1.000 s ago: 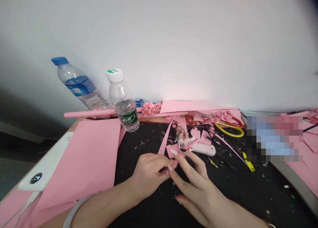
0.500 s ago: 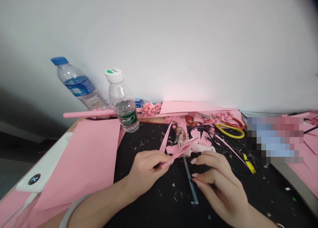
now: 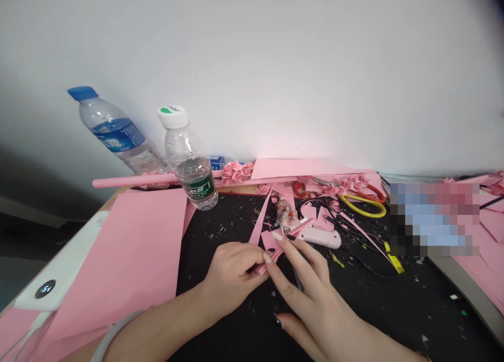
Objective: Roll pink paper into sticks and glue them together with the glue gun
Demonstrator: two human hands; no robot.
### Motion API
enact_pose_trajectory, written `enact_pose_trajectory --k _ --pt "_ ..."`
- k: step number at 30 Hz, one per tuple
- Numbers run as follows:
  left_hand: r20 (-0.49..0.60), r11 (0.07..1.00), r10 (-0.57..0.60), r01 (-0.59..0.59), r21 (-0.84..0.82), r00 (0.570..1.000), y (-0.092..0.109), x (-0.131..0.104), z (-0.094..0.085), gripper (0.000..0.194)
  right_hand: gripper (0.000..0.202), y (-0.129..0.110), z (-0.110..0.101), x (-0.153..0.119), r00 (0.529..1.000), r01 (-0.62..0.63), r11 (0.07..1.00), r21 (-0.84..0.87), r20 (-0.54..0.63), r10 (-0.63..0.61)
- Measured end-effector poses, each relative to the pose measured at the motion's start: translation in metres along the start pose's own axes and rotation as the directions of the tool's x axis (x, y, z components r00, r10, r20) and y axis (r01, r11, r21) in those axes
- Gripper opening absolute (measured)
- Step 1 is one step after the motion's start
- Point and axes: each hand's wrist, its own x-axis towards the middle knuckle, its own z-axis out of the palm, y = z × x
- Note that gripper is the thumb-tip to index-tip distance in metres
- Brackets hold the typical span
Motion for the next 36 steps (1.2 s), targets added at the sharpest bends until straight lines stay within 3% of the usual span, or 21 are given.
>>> enact_pose_trajectory --k 13,16,18,21,25,27,30,32,36 --pt "-0.006 0.999 -0.018 0.017 -0.05 1.0 0.001 0.0 0.001 0.006 0.048 -0.003 -0.006 0.005 0.998 0.055 0.995 0.08 -0.033 -0.052" --pt "0.001 0.997 -0.05 0.05 -0.06 0.999 0.001 0.0 -0.001 0.007 0.038 0.002 -0.007 0.001 0.992 0.073 0.989 0.132 -0.115 -0.058" --pt "0.005 0.992 -0.109 0.109 -0.069 0.994 0.0 0.001 -0.003 0.008 0.023 0.01 -0.007 -0.002 0.963 0.025 0.987 0.159 -0.269 0.019" --pt "-0.028 0.975 -0.204 0.2 -0.093 0.979 -0.002 0.001 -0.005 0.01 0.014 0.028 -0.008 -0.004 0.875 -0.08 0.984 0.162 -0.461 0.147" --pt "-0.018 0.935 -0.332 0.327 -0.137 0.943 -0.004 0.003 -0.008 0.009 0.019 0.051 -0.004 -0.002 0.851 -0.236 0.969 0.08 -0.464 0.246" --pt "0.007 0.895 -0.411 0.404 -0.189 0.912 -0.005 0.005 -0.009 0.009 0.03 0.059 0.0 -0.001 0.866 -0.28 0.958 0.055 -0.416 0.277" --pt "0.073 0.782 -0.53 0.521 -0.344 0.845 -0.006 0.006 -0.01 0.007 0.02 0.065 0.004 -0.002 0.888 -0.247 0.963 0.108 -0.373 0.27" --pt "0.188 0.654 -0.585 0.596 -0.466 0.789 -0.007 0.007 -0.011 0.009 0.017 0.067 0.003 -0.003 0.896 -0.214 0.965 0.153 -0.364 0.256" --pt "0.467 0.396 -0.477 0.656 -0.643 0.745 -0.013 0.008 -0.012 0.043 0.018 0.071 -0.002 -0.003 0.914 -0.165 0.969 0.185 -0.341 0.221"
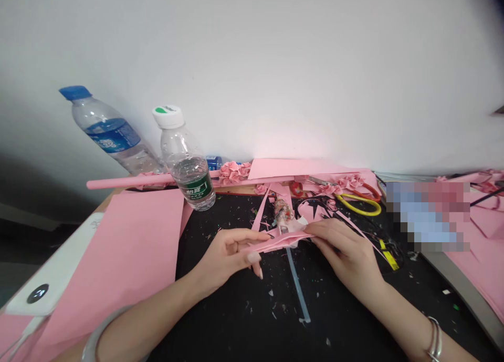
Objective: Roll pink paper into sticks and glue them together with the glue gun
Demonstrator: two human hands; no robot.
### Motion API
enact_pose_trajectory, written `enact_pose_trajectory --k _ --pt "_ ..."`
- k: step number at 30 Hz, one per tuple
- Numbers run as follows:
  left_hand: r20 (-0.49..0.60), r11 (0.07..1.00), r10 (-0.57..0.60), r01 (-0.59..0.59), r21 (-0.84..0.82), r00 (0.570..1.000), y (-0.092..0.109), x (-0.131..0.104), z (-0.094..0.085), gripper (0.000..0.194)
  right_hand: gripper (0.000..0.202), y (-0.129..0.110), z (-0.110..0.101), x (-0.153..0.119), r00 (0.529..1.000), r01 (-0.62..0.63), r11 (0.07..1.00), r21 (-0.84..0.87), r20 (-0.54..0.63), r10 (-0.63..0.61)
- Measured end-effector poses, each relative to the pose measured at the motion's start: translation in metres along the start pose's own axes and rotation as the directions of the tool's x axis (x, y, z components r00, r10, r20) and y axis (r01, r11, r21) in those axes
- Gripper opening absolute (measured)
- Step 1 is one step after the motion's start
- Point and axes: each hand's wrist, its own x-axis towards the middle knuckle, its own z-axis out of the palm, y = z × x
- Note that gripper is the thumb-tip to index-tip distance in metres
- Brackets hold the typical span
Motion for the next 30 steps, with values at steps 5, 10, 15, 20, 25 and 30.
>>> enact_pose_trajectory --k 5,10,15,20,25,30 --pt "0.143 0.96 -0.213 0.234 -0.153 0.967 0.0 0.004 -0.001 0.045 0.021 -0.004 -0.001 0.002 0.997 0.062 0.994 0.088 0.045 -0.066" --pt "0.207 0.938 -0.328 0.344 -0.042 0.921 0.009 0.005 0.005 0.043 0.027 -0.017 0.007 -0.005 0.989 0.095 0.982 0.164 0.098 -0.112" --pt "0.121 0.928 -0.348 0.36 -0.093 0.93 0.009 0.009 0.006 0.04 0.044 -0.019 0.013 -0.008 0.998 0.042 0.999 0.019 0.054 -0.043" --pt "0.138 0.911 -0.298 0.324 -0.254 0.945 0.007 0.011 0.005 0.036 0.049 -0.018 0.014 -0.007 0.996 0.033 0.999 0.001 0.081 -0.033" --pt "0.271 0.935 -0.317 0.348 -0.072 0.909 0.013 0.01 0.006 0.024 0.034 -0.02 0.014 -0.01 0.997 0.066 0.993 0.101 0.029 -0.069" --pt "0.31 0.929 -0.356 0.369 0.019 0.881 0.013 0.011 0.008 0.025 0.033 -0.024 0.015 -0.009 0.991 0.084 0.989 0.12 0.091 -0.095"
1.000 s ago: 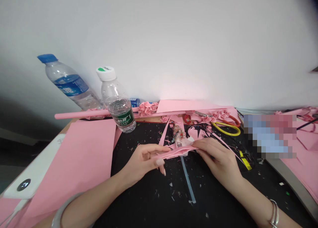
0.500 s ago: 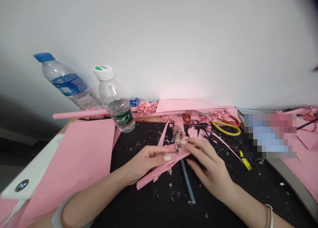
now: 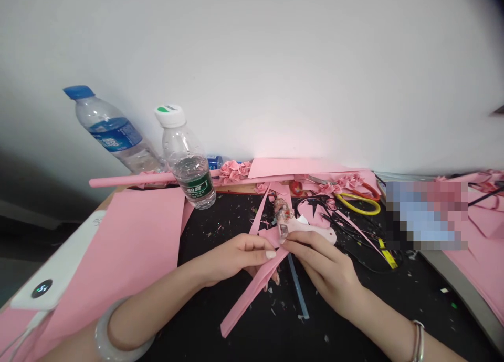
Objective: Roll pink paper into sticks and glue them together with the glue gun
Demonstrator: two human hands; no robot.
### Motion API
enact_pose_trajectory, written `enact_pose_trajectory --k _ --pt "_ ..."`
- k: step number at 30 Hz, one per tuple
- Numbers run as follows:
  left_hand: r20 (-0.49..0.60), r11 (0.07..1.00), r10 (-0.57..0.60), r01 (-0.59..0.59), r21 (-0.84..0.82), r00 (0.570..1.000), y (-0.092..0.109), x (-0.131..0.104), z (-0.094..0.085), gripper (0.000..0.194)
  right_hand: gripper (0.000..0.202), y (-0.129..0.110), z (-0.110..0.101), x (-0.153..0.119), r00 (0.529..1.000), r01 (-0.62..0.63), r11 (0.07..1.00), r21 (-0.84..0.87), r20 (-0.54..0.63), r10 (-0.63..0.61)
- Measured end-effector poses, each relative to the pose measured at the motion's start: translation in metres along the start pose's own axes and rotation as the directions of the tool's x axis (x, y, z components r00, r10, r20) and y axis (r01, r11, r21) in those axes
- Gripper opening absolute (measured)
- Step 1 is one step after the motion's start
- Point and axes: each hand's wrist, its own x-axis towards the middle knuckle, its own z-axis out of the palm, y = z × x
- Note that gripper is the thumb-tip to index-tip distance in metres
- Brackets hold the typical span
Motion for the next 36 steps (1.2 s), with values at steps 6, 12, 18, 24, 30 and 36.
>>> enact_pose_trajectory --k 6,12,18,24,30,36 --pt "-0.032 0.998 0.031 -0.029 0.062 0.999 -0.001 0.002 0.002 0.024 0.035 -0.001 0.004 0.003 1.0 0.01 1.0 0.019 0.006 -0.01" --pt "-0.122 0.996 0.048 -0.057 -0.068 0.991 -0.005 0.003 -0.001 0.019 0.048 -0.004 0.005 0.003 1.0 -0.008 0.998 -0.062 0.016 0.009" --pt "-0.191 0.974 0.029 -0.072 -0.217 0.981 -0.008 0.003 0.0 0.023 0.052 -0.012 0.0 0.005 0.985 0.006 0.981 -0.195 0.17 0.028" --pt "-0.221 0.959 0.061 -0.118 -0.257 0.973 -0.012 0.004 -0.003 0.018 0.056 -0.015 0.003 0.006 0.963 0.002 0.967 -0.256 0.26 0.067" --pt "-0.195 0.954 0.071 -0.124 -0.271 0.978 -0.012 0.004 -0.003 0.015 0.056 -0.015 0.003 0.006 0.953 -0.006 0.973 -0.23 0.295 0.075" --pt "-0.182 0.956 0.074 -0.122 -0.268 0.98 -0.012 0.004 -0.003 0.016 0.053 -0.015 0.002 0.007 0.951 -0.005 0.978 -0.208 0.301 0.069"
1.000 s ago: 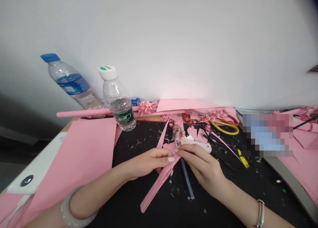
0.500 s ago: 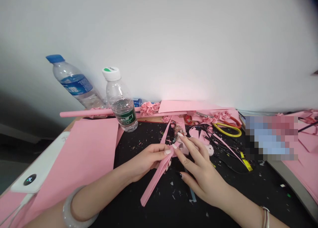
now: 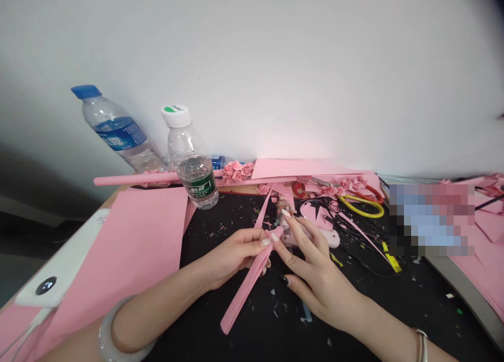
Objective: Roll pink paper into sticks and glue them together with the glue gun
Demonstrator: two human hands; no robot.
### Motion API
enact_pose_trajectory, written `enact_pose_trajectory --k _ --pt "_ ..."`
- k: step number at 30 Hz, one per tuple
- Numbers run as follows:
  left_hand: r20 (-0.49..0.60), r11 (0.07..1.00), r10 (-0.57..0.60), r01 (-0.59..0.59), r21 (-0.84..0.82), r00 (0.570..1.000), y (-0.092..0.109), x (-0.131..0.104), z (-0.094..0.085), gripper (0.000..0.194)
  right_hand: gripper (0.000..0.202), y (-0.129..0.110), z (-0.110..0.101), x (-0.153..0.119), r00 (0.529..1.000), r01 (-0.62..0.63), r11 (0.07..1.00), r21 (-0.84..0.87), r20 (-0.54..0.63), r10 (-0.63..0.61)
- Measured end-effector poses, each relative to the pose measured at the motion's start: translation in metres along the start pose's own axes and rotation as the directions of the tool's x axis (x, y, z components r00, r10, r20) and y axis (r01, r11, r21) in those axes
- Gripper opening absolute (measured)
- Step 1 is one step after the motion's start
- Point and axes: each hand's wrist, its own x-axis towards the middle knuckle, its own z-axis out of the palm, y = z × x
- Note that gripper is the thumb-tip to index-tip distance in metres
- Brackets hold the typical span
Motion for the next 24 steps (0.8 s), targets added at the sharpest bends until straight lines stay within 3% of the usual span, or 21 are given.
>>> enact_pose_trajectory --k 24 --pt "-0.012 1.0 0.005 -0.005 0.018 1.0 -0.0017 0.001 -0.0023 0.013 0.045 0.001 0.0027 0.0005 0.999 0.047 0.999 -0.005 0.0 -0.047"
